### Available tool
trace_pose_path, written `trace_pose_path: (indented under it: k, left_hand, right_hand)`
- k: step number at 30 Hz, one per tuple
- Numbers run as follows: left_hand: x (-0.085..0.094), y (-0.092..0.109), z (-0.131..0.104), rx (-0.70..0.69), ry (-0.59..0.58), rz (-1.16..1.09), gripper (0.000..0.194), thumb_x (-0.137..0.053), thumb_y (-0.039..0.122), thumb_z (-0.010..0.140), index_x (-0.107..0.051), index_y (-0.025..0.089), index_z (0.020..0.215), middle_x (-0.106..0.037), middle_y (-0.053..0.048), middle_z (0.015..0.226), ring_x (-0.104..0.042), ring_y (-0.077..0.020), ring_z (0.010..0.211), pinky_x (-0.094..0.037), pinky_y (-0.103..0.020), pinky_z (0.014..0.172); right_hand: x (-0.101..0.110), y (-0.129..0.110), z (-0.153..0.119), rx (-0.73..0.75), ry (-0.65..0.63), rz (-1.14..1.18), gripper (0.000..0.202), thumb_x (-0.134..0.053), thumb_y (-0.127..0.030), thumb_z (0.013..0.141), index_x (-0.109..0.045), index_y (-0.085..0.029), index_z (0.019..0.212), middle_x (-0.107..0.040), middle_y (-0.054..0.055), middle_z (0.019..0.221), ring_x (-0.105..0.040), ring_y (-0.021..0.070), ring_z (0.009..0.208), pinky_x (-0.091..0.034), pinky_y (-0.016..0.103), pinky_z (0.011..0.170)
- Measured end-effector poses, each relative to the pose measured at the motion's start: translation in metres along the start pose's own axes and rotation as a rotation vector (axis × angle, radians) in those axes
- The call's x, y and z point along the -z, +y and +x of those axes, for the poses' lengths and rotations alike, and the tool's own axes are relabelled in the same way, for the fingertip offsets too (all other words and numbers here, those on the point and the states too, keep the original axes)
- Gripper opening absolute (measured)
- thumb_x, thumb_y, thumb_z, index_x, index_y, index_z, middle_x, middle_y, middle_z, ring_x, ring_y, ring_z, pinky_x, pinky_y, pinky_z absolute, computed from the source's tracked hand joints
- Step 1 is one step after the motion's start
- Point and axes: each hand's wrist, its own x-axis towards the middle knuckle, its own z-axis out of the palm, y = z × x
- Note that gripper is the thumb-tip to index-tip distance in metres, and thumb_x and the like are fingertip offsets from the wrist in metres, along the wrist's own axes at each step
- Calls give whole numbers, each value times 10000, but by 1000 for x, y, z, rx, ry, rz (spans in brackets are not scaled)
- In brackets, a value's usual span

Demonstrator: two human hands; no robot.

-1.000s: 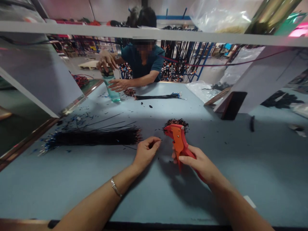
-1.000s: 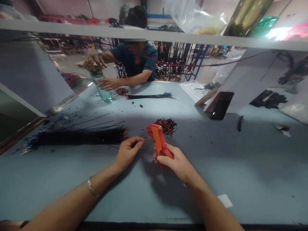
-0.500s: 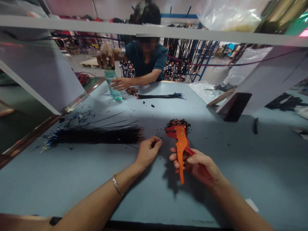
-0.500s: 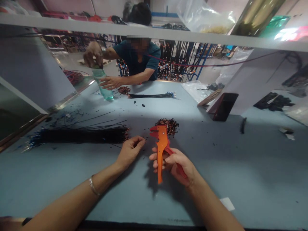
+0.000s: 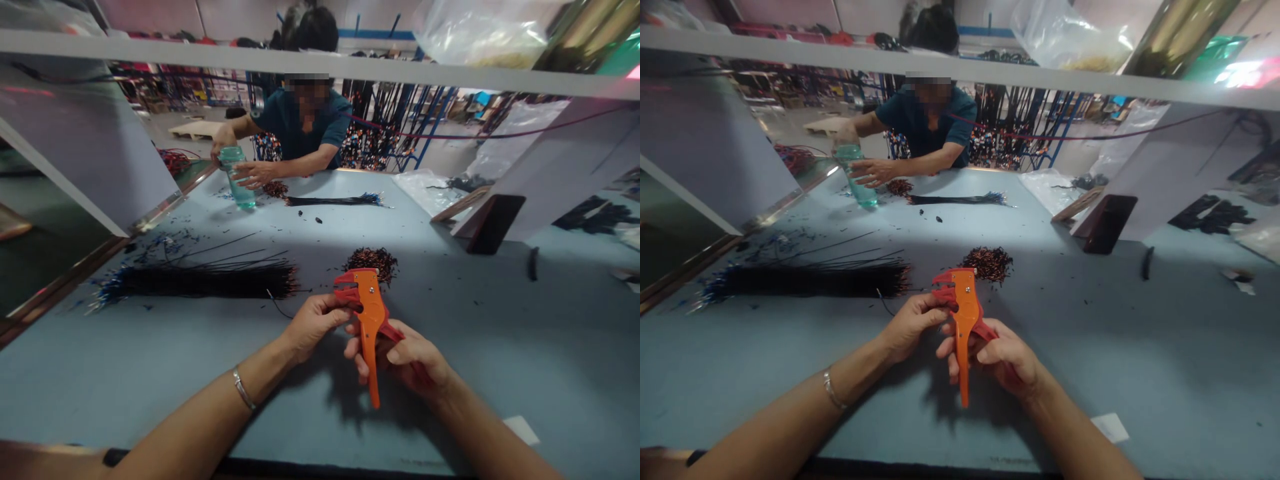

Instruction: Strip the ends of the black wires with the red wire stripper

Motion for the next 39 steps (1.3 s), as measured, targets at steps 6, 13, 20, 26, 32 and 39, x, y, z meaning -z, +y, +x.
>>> trace_pose_path:
  k: [6, 13, 20, 26, 32, 39]
  left_hand:
    - [3, 1, -1, 34, -15, -11, 313, -680, 305, 707, -756, 116, 945, -604, -23, 648, -395, -87, 542, -292, -240, 538]
    - [4, 2, -3, 8, -56, 17, 294, -649, 305, 700, -752, 150, 927, -611, -33, 665, -367, -101, 524, -220, -263, 507]
    - [7, 7, 1, -104, 183, 182, 172, -592, 312, 728, -690, 177, 766, -511, 20, 571, -360, -105, 514, -284, -250, 514]
    - [15, 5, 6, -301, 396, 734, 158, -578, 290, 745, -678, 168, 743, -555, 26, 572, -436, -109, 524, -334, -235, 534]
    - [25, 1, 10, -327, 581, 752, 132, -550, 259, 784, -640, 178, 836, -563, 27, 631, -460, -118, 566, -353, -238, 581]
    - [30, 0, 11, -336, 533, 682, 150, -480, 298, 850, -543, 199, 943, -548, 24, 693, -522, -144, 652, -411, -256, 658]
  right_hand:
    - [2, 1, -1, 2, 1, -30, 517, -560, -139, 617, -664, -91, 1122, -734, 131, 984, -679, 199, 732, -570, 358, 692]
    - [0, -2, -2, -28, 11, -94, 512, -603, -171, 625, -657, -97, 1128, -726, 140, 988, -676, 212, 728, -555, 376, 699]
    - [2, -19, -10, 100, 228, -332, 454, -666, -190, 666, -651, -156, 1119, -708, 111, 1021, -662, 221, 807, -541, 339, 694]
    - [13, -39, -11, 245, 765, -718, 326, -626, -221, 658, -656, -182, 981, -698, 73, 943, -646, 244, 809, -523, 341, 682]
    - [16, -48, -15, 193, 674, -1532, 371, -524, -218, 685, -639, -168, 1034, -700, 68, 875, -639, 233, 743, -490, 345, 709]
    - [1, -48, -20, 9, -27, -1845, 613, -536, -83, 614, -605, -191, 1213, -678, 100, 1056, -640, 244, 906, -473, 336, 804]
